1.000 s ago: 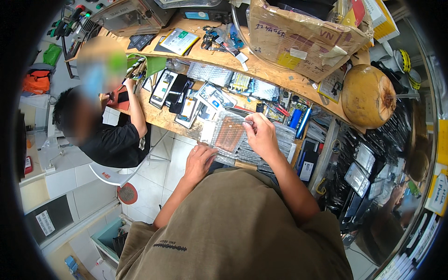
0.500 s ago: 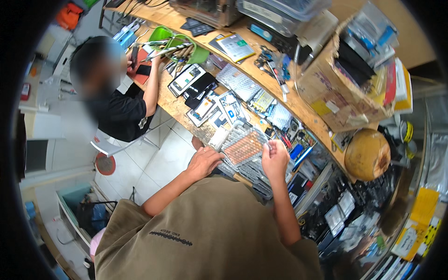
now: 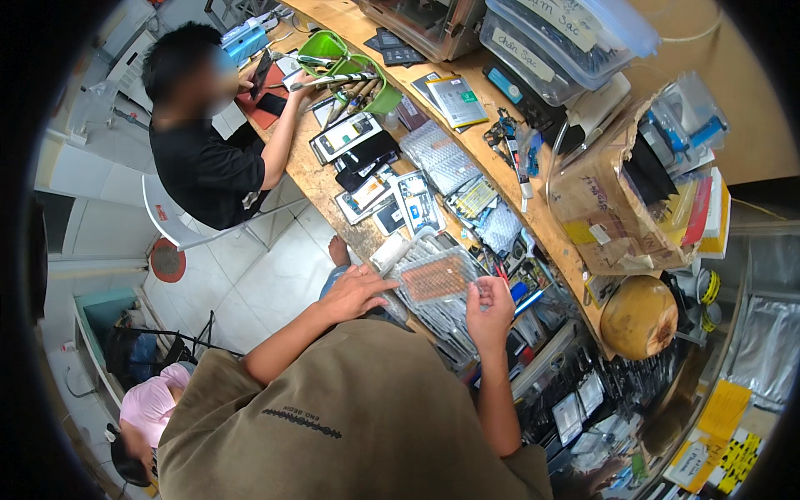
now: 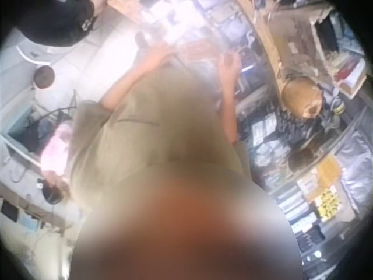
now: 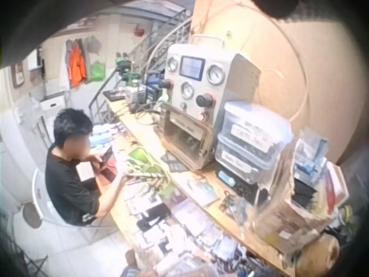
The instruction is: The person uses a screwdriver to remove screws from a disassembled smartphone and then handles a second smartphone, turning it over and pressing the screen. The person also picks up and examines a stack of packaged phone parts.
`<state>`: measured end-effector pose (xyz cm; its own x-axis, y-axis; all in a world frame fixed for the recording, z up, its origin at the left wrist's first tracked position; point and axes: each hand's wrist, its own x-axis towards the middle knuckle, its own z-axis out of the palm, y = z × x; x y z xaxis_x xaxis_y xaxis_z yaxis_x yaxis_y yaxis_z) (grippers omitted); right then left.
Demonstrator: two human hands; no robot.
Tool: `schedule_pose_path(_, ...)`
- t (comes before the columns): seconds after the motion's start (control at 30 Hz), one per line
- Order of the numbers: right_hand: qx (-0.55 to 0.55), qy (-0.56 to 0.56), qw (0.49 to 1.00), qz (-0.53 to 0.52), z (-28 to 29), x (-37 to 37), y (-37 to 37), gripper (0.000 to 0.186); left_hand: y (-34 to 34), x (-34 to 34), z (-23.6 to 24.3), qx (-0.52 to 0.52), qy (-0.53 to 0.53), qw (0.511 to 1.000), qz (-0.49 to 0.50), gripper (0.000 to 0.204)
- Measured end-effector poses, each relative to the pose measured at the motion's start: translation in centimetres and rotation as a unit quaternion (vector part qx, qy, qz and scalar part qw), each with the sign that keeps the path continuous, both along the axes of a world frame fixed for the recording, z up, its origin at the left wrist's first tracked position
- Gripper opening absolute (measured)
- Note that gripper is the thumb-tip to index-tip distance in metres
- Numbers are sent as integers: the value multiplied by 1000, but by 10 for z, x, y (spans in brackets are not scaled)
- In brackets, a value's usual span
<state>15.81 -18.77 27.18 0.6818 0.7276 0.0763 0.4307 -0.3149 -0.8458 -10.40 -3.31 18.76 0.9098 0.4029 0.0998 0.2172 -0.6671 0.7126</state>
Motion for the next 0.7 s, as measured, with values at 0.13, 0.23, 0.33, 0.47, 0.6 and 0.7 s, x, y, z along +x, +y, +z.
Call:
schedule_pose_path(0.13, 33, -77, 982, 168, 29, -16, 5, 15, 6, -8, 10, -27, 45, 998, -34, 48)
schedule_pose_path(0.23, 18, -80, 980, 179, 44, -24, 8, 15, 7, -7, 14, -33, 50, 998, -33, 53)
schedule_pose_path(0.33, 16, -52, 983, 173, 49, -27, 7, 15, 3, 1, 12, -4, 46, 999, -11, 56)
schedule_pose_path(0.47, 4, -34, 987, 156, 42, -22, -8, 15, -5, 8, 8, 1, 14, 1000, 19, 55)
schedule_pose_path(0.6, -32, -26, 985, 167, 30, -12, -30, 14, -10, 7, 2, -1, 4, 997, 77, 46)
schedule_pose_path(0.7, -90, -6, 978, 190, 25, -11, -41, 14, -11, 8, -5, -4, -22, 996, 86, 39)
